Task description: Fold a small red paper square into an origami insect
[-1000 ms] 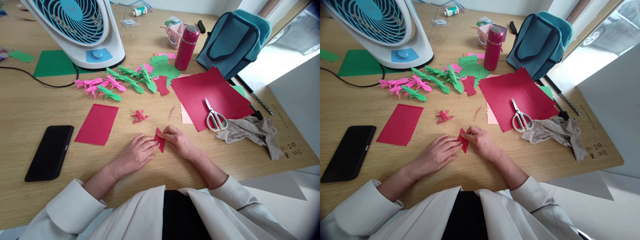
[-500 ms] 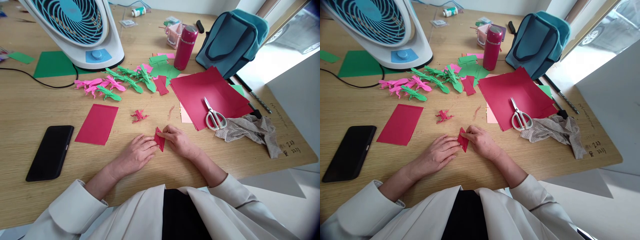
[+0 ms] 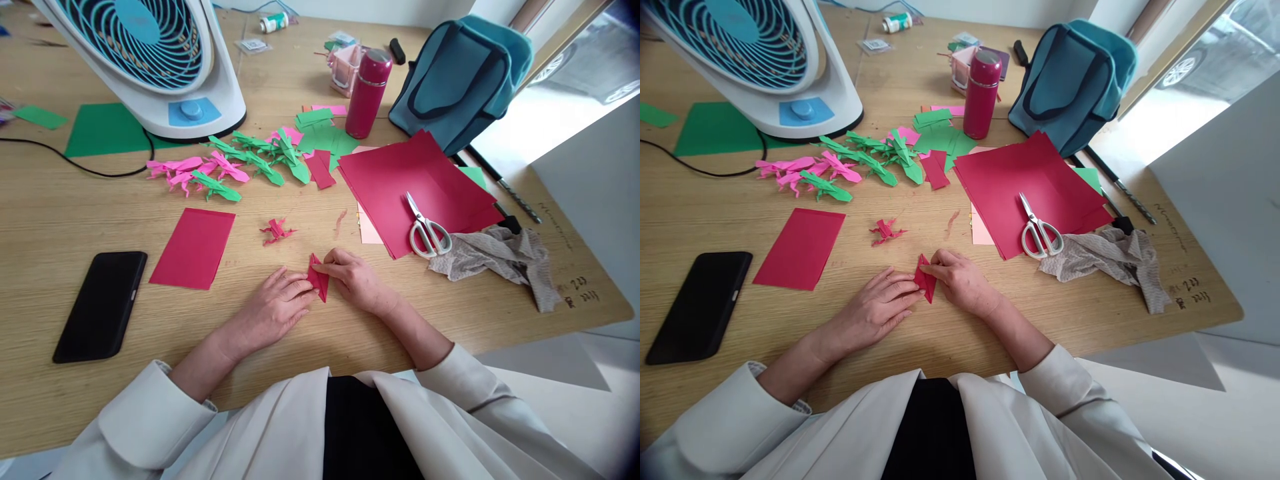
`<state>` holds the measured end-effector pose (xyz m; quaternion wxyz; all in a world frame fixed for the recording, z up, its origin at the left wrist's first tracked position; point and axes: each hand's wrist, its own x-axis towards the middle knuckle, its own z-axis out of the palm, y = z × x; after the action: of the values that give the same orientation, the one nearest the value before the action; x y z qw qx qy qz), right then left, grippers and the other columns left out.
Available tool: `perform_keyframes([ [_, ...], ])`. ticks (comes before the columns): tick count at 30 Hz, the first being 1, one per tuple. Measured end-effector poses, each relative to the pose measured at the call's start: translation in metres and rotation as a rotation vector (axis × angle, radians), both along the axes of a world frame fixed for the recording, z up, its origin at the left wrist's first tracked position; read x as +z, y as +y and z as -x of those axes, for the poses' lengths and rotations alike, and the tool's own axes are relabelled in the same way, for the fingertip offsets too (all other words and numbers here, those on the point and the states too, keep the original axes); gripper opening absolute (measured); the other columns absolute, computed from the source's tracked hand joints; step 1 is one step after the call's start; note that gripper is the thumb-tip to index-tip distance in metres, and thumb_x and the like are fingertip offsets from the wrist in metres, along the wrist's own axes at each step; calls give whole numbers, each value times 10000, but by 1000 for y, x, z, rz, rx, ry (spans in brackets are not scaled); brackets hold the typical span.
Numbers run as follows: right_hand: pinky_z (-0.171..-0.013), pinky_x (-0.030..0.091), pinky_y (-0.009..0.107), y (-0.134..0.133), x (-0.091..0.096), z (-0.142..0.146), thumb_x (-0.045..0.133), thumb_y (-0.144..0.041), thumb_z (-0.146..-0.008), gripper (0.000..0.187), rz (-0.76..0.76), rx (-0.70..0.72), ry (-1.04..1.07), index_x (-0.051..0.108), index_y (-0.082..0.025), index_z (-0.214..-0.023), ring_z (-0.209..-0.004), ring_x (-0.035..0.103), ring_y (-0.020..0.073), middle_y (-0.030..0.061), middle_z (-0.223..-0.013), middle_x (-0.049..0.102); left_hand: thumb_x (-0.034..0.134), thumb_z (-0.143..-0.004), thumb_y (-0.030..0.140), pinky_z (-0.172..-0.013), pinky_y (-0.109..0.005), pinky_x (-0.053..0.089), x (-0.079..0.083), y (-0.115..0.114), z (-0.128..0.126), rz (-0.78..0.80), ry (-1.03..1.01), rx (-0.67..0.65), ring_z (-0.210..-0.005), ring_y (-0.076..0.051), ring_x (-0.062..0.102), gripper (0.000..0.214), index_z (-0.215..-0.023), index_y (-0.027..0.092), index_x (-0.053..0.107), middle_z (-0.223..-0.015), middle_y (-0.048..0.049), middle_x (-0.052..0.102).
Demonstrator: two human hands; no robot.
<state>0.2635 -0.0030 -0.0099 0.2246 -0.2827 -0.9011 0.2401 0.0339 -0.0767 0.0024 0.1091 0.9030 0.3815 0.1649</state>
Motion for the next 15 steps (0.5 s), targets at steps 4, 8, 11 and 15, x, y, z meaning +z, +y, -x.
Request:
perform_keyframes([
  [4, -854, 494, 321, 0, 0, 0, 458, -58, -938, 390, -1, -3, 3, 656, -204, -1242, -909, 570, 182, 86, -995, 583, 514, -954, 173, -1160, -520, 330, 3, -1, 1, 26, -7, -7, -1277, -236, 502, 308, -1231, 209, 643, -1266, -77, 645],
  [8, -846, 493, 323, 0, -1, 0, 447, -39, -930, 402, -7, 1, 8, 659, -193, -1234, -909, 567, 186, 89, -986, 582, 504, -959, 168, -1172, -517, 315, 5, -1, 2, 34, -21, -27, -1302, -232, 482, 320, -1248, 218, 632, -1271, -62, 655],
  [11, -849, 492, 322, 0, -1, 0, 438, -34, -927, 412, -1, 6, 10, 656, -195, -1238, -914, 566, 184, 88, -991, 583, 497, -964, 172, -1171, -515, 321, 6, -1, 3, 42, -18, -35, -1304, -238, 475, 307, -1235, 214, 635, -1252, -52, 670],
  [15, -848, 494, 317, 0, 0, 0, 429, -38, -932, 400, 9, -2, 15, 664, -185, -1220, -913, 568, 180, 89, -994, 586, 523, -947, 184, -1164, -540, 319, 5, -1, 1, 41, 15, -28, -1290, -257, 482, 339, -1277, 199, 603, -1268, -66, 654],
])
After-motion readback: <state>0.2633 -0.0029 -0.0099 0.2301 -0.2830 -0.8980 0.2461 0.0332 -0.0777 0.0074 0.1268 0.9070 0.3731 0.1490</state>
